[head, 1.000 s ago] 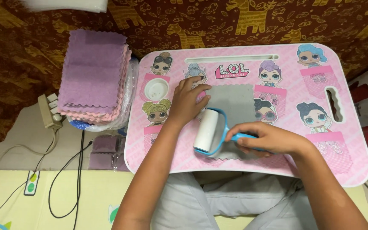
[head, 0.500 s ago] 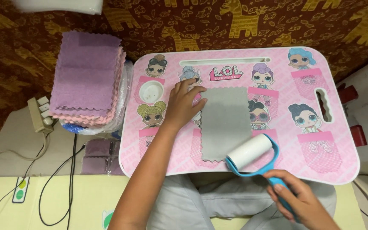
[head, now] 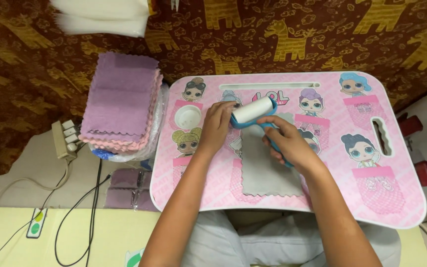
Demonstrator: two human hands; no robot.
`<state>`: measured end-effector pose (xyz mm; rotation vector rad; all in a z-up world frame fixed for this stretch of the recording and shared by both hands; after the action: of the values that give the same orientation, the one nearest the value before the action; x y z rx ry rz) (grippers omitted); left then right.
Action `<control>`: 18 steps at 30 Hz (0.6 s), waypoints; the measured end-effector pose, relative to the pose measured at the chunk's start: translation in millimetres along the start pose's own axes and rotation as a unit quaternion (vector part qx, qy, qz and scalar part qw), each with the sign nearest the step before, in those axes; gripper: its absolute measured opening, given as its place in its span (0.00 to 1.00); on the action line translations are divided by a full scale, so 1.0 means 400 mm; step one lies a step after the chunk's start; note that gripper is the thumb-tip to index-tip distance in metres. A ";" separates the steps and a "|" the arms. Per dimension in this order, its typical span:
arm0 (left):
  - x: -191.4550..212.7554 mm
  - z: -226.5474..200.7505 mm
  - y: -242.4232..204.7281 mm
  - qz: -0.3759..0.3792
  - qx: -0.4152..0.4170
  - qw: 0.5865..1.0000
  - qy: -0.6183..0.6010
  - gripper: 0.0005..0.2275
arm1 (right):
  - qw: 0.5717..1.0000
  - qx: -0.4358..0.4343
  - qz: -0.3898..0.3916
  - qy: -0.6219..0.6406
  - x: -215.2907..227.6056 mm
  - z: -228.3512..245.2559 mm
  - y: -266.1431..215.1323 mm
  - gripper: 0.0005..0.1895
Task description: Using a lint roller to clean small pieces of fabric and then packaging them in plastic sleeves.
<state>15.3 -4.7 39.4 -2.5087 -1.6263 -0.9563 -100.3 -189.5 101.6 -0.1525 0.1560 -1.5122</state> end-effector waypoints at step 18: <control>-0.057 0.007 -0.009 0.057 -0.032 0.973 0.221 0.11 | 0.969 -0.043 -0.118 0.215 0.095 -0.488 -0.526 0.23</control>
<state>7.6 -21.0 24.8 -2.1787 -1.3216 -1.4411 -342.7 -239.2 -48.7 0.0940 0.5678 -1.7616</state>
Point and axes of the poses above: each hand's wrist, its own y-axis towards the middle knuckle, its own x-axis out of the back of the hand, z = x × y, the point moved 3 cm from there along y, towards the middle knuckle, and after that the axes turned 7 degrees about z, right-handed, at the moved point
